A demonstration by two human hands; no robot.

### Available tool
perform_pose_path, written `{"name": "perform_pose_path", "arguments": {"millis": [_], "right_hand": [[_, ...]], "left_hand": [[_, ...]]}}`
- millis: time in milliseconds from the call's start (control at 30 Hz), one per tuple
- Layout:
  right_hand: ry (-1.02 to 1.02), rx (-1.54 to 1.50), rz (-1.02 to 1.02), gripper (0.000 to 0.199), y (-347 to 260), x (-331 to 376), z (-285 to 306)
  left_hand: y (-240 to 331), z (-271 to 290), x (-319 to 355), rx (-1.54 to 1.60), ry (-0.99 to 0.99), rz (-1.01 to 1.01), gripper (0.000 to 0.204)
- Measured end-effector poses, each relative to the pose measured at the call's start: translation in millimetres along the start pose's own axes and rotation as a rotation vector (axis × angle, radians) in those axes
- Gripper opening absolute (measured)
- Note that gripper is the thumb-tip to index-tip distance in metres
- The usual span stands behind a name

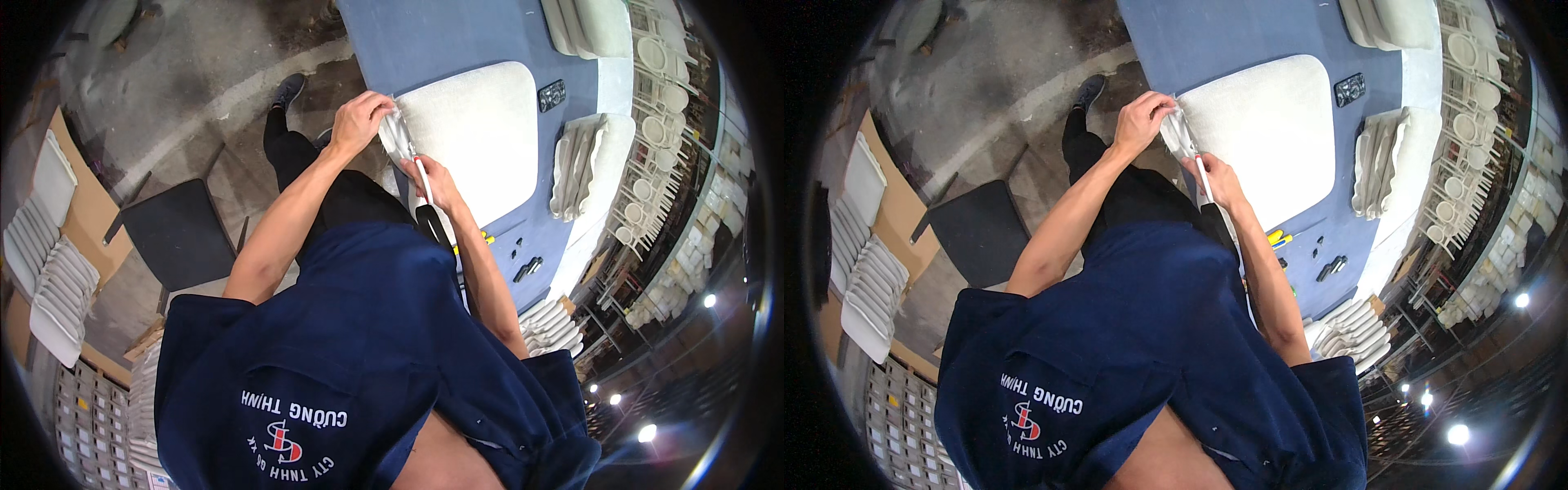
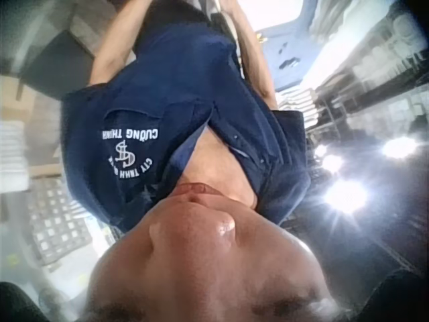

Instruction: The person staples white fabric onto a chair seat cushion using a pneumatic staple gun. They trim excess fabric with scissors, tuck edges with a flathead screwdriver, and flip the cushion to work on different sides.

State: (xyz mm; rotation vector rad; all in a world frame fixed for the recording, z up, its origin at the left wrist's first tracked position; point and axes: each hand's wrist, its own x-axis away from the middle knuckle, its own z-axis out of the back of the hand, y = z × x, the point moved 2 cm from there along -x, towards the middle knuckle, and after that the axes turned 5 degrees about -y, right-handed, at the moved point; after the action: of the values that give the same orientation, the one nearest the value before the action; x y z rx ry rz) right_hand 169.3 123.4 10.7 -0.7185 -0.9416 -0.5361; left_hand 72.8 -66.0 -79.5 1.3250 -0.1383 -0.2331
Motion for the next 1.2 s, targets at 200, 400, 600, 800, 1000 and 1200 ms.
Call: {"name": "perform_pose_path", "arguments": {"millis": [200,400,600,800,1000,1200], "right_hand": [[0.237,0.143,0.114,0.056,0.3,-22.1,-14.5],[0.27,0.085,0.126,0.06,3.5,-17.9,-16.3],[0.24,-0.035,0.077,0.062,-3.4,-11.8,-15.4],[0.124,-0.029,0.035,0.064,-1.0,35.1,3.7],[0.127,-0.323,-0.023,0.059,16.8,67.9,-14.2],[0.076,-0.543,-0.015,0.06,11.0,68.1,-64.6]], "left_hand": [[0.1,-1.5,3.1,0.047,0.01,0.047,0.008],[1.0,5.1,-1.2,0.048,-0.028,0.081,0.009],[3.5,13.4,-8.7,0.009,-0.114,0.034,0.01],[-0.9,33.5,-26.6,0.09,-0.202,0.083,0.011],[4.8,32.2,-26.4,0.053,-0.058,0.24,0.023],[48.7,44.9,-36.3,-0.329,-0.326,0.076,0.034]]}}
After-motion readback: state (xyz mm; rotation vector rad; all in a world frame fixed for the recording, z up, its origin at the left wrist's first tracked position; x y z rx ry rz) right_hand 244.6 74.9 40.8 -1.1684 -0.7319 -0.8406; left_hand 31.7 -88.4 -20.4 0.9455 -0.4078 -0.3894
